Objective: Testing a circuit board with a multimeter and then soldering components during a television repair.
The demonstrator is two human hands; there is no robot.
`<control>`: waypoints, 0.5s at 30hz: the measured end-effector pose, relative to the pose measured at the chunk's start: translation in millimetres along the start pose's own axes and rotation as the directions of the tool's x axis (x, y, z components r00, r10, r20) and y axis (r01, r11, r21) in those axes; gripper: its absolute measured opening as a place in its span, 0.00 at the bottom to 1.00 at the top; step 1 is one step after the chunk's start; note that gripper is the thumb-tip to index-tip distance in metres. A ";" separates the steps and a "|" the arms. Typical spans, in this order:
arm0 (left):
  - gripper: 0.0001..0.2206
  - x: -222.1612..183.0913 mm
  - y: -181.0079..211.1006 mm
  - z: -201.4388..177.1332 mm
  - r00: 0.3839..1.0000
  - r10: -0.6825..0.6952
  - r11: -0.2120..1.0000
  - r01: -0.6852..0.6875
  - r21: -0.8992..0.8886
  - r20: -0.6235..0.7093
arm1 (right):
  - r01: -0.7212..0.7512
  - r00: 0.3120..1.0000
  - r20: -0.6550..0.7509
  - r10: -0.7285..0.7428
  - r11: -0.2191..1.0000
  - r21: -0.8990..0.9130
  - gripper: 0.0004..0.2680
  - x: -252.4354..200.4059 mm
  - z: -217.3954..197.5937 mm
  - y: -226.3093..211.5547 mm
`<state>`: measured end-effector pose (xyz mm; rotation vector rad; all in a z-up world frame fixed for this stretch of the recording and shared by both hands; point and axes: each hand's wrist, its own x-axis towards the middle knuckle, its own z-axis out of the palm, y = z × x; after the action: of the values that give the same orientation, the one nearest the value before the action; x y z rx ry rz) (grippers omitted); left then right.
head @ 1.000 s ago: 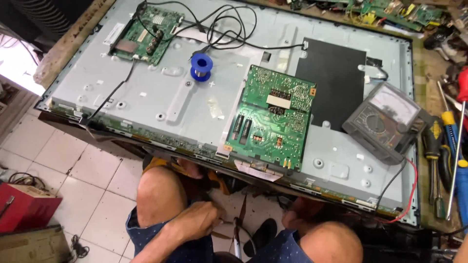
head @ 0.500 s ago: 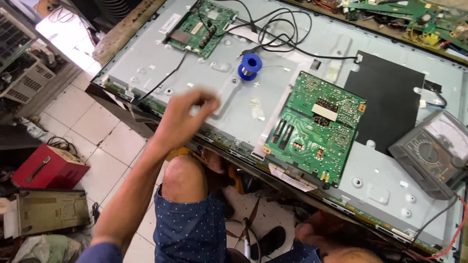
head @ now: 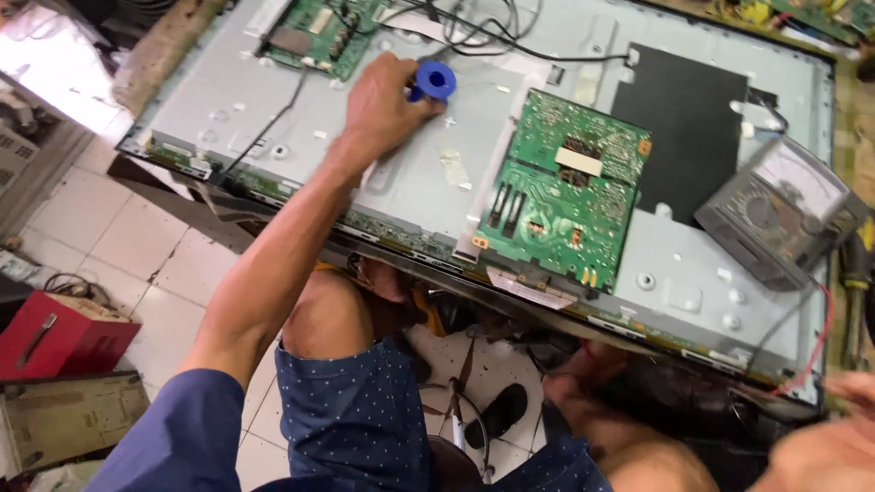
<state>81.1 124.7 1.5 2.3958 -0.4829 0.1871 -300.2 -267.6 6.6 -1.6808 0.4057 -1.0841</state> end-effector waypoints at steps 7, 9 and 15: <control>0.10 -15.0 13.9 -26.4 0.973 0.116 0.965 -0.158 -0.210 -0.197 | -0.001 0.994 -0.111 0.014 0.992 0.125 0.33 -27.5 -8.0 14.4; 0.08 -46.3 32.7 -35.7 0.949 0.174 0.937 -0.242 -0.253 -0.264 | -0.044 0.989 -0.132 0.073 0.976 0.211 0.34 -28.6 -20.1 17.8; 0.14 -130.9 103.1 -65.3 0.960 0.102 0.771 -0.242 -0.589 -0.261 | 0.024 0.999 -0.037 -0.010 0.905 0.424 0.25 -32.9 4.4 28.1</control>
<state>-80.1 133.0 78.9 1.6609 -0.5610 0.3132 -307.5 -252.7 -33.7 -1.2805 0.1575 -1.1218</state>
